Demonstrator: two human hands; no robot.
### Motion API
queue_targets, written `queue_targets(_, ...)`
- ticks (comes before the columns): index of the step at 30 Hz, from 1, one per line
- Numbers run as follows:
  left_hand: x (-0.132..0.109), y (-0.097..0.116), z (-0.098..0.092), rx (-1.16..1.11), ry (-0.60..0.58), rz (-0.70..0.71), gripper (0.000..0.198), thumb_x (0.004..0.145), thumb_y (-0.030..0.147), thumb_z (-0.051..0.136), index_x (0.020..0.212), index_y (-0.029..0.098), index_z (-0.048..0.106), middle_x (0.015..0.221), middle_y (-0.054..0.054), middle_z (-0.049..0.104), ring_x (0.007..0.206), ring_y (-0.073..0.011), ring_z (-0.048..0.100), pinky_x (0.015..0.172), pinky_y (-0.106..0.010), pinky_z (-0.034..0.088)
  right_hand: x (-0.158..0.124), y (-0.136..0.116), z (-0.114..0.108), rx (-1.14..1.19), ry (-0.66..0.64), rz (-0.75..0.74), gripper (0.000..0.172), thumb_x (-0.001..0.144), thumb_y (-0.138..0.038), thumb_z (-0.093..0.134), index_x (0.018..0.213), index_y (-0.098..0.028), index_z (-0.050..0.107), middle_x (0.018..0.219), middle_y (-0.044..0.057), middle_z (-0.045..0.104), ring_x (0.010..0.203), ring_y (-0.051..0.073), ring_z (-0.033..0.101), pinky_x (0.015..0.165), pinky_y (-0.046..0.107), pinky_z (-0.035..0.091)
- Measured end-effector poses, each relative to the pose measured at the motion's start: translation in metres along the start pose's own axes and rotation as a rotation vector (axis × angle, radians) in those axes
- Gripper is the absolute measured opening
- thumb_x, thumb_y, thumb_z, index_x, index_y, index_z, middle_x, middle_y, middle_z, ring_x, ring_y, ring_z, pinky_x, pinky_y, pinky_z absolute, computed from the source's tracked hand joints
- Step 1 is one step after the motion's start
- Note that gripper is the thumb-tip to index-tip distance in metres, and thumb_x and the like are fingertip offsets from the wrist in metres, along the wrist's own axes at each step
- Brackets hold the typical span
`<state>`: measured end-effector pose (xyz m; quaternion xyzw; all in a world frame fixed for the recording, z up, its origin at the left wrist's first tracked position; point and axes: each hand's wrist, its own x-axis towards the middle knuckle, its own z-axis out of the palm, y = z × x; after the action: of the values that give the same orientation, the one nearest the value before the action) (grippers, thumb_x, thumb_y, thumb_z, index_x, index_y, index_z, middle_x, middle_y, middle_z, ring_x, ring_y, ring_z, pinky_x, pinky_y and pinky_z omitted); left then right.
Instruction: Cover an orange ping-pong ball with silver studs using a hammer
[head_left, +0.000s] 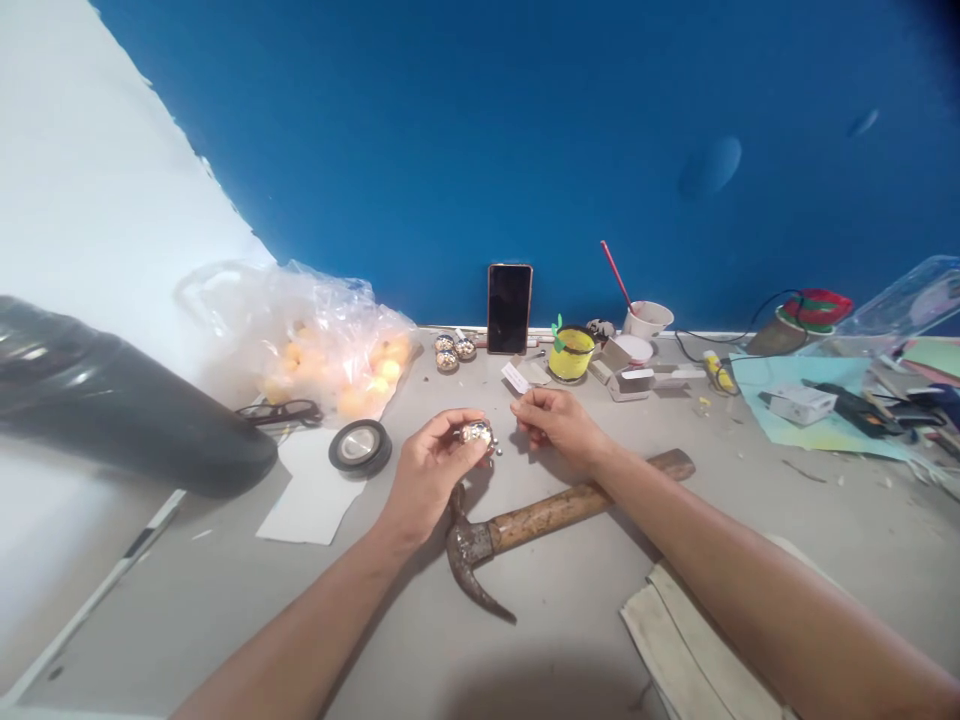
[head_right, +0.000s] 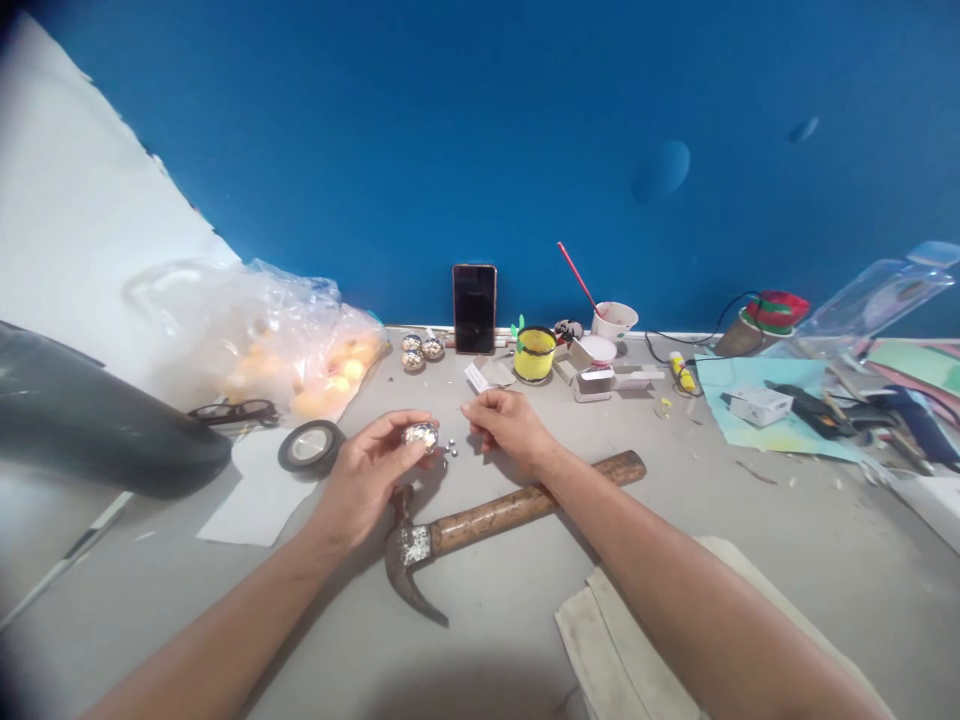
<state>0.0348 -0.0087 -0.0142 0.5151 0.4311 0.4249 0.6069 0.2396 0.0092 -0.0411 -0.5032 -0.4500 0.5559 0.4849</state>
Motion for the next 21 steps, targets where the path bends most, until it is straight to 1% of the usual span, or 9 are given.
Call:
queue_targets(3,0.002,0.0,-0.001,-0.073,-0.005,-0.03,0.028,0.077,0.027,0.077,0.102,0.017,0.074,0.092,-0.006,0.073,0.073,-0.0169,0.069,0.069,-0.03,0.055,0.0,0.002,0.002,-0.131,-0.012,-0.036,0.041,0.072,-0.052,0.08,0.064,-0.019,0.057,0.058,-0.002,0.06,0.045,0.008,0.048,0.045,0.023,0.042)
queue_targets(6,0.004,0.001,-0.002,-0.173,-0.021,-0.089,0.027,0.074,0.024,0.075,0.1,0.015,0.074,0.095,-0.007,0.074,0.068,-0.0153,0.067,0.062,-0.028,0.052,-0.004,0.0,0.005,-0.253,-0.044,-0.053,0.036,0.076,-0.048,0.075,0.064,-0.019,0.057,0.056,-0.002,0.06,0.046,0.009,0.049,0.046,0.023,0.04)
queue_targets(8,0.006,0.002,-0.003,-0.233,-0.026,-0.118,0.028,0.073,0.023,0.074,0.1,0.014,0.073,0.095,-0.008,0.075,0.066,-0.0145,0.066,0.06,-0.027,0.05,-0.006,-0.002,0.006,-0.298,-0.052,-0.059,0.034,0.077,-0.046,0.073,0.065,-0.019,0.058,0.055,-0.002,0.06,0.046,0.01,0.049,0.047,0.023,0.039)
queue_targets(10,0.009,0.002,-0.004,-0.28,-0.025,-0.117,0.029,0.074,0.024,0.072,0.101,0.013,0.072,0.095,-0.009,0.075,0.067,-0.0148,0.066,0.059,-0.027,0.048,-0.007,-0.004,0.007,-0.316,-0.051,-0.06,0.033,0.076,-0.047,0.072,0.065,-0.019,0.058,0.055,-0.002,0.06,0.046,0.01,0.048,0.047,0.024,0.038)
queue_targets(13,0.014,-0.001,-0.006,-0.312,-0.017,-0.101,0.033,0.075,0.028,0.069,0.104,0.011,0.071,0.086,-0.008,0.073,0.068,-0.017,0.067,0.059,-0.026,0.047,-0.009,-0.004,0.007,-0.341,-0.049,-0.054,0.034,0.076,-0.048,0.071,0.066,-0.019,0.058,0.053,-0.003,0.058,0.047,0.01,0.047,0.048,0.024,0.037)
queue_targets(16,0.018,-0.005,-0.009,-0.341,-0.02,-0.123,0.036,0.076,0.029,0.065,0.106,0.01,0.071,0.086,-0.009,0.074,0.068,-0.0177,0.067,0.059,-0.027,0.048,-0.009,-0.003,0.008,-0.424,-0.081,-0.061,0.031,0.079,-0.046,0.068,0.068,-0.019,0.059,0.054,-0.003,0.058,0.049,0.011,0.046,0.05,0.025,0.035)
queue_targets(21,0.02,-0.004,-0.01,-0.318,-0.019,-0.108,0.035,0.076,0.026,0.063,0.106,0.01,0.071,0.095,-0.011,0.076,0.068,-0.0174,0.067,0.059,-0.028,0.049,-0.009,-0.003,0.009,-0.659,-0.131,-0.153,0.025,0.083,-0.037,0.067,0.068,-0.018,0.06,0.064,-0.002,0.061,0.061,0.013,0.05,0.058,0.026,0.036)
